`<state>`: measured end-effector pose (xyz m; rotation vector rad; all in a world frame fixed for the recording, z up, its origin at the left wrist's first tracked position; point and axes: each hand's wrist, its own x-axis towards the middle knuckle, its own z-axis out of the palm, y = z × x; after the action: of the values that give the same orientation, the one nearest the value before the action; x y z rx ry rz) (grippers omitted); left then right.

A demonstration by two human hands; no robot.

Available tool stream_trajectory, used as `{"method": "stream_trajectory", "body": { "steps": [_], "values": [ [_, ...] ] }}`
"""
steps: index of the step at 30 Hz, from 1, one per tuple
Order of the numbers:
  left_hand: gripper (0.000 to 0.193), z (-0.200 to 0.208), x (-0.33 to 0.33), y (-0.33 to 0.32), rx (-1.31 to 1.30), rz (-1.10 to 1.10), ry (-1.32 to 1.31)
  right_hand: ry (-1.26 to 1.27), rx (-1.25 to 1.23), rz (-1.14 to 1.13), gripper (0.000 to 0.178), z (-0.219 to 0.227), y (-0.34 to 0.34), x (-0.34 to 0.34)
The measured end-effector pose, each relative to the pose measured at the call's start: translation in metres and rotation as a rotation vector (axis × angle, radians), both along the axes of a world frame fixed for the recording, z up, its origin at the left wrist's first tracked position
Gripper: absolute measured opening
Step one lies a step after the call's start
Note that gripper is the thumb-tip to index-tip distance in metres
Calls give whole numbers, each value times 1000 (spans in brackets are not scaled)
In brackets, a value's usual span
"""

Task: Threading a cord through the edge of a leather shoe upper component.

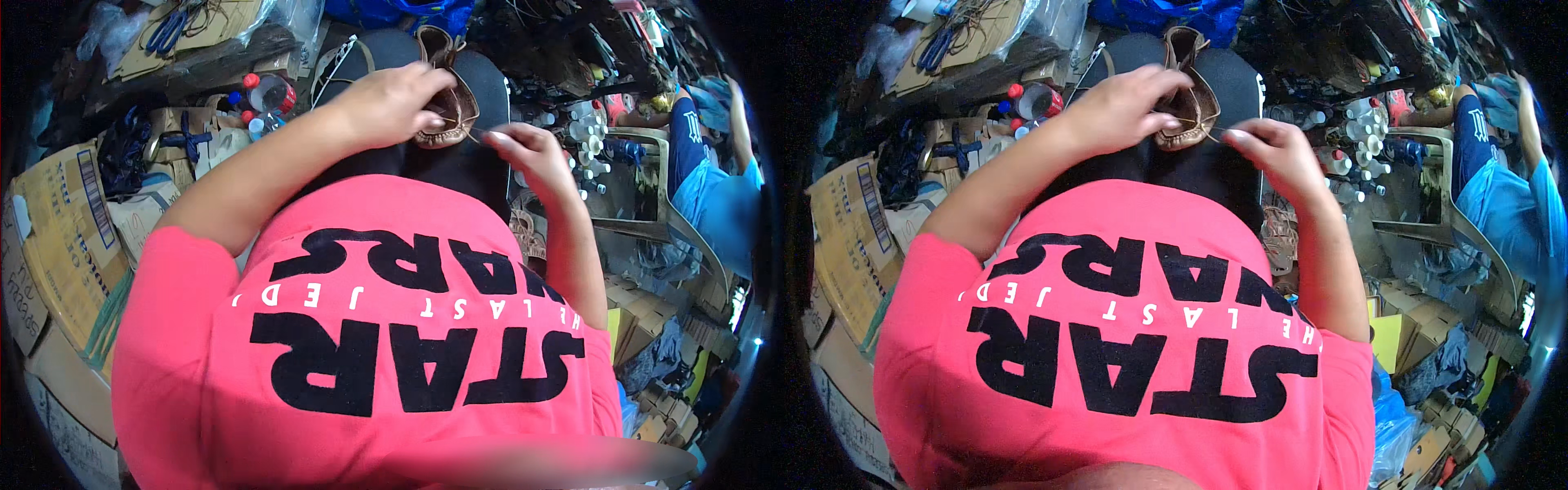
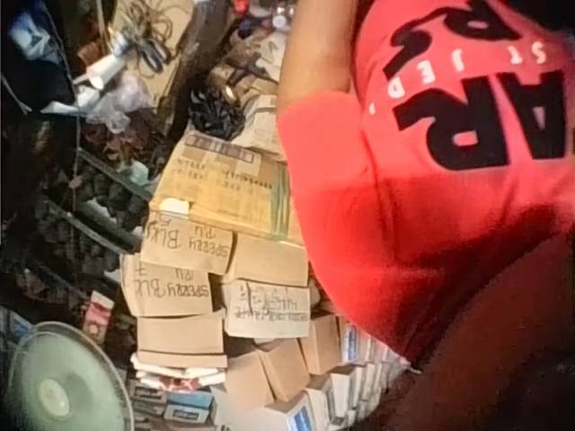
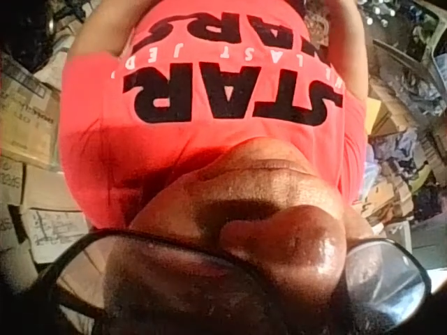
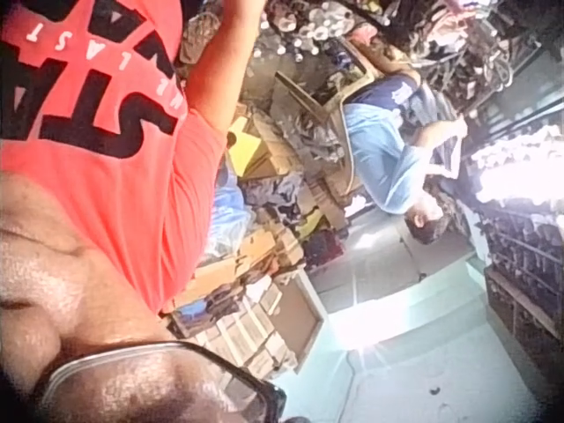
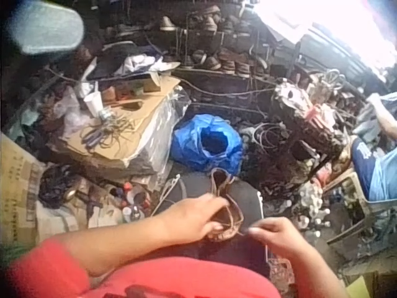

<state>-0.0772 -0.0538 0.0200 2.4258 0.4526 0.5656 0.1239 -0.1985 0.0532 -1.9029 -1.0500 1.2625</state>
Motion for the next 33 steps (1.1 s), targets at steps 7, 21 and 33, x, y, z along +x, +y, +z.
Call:
{"method": "stream_trajectory", "body": {
  "steps": [7, 21, 33],
  "values": [
    [26, 39, -92, 84, -453, 242, 437, 853, 697, -323, 24, 24, -121, 126],
    [43, -2, -33, 110, -1730, 39, -556, -738, 44, 36, 27, -96, -197, 80],
    [18, 4, 20, 36, -57, -223, -81, -465, 347, 20, 27, 5, -18, 32]
  ]
}}
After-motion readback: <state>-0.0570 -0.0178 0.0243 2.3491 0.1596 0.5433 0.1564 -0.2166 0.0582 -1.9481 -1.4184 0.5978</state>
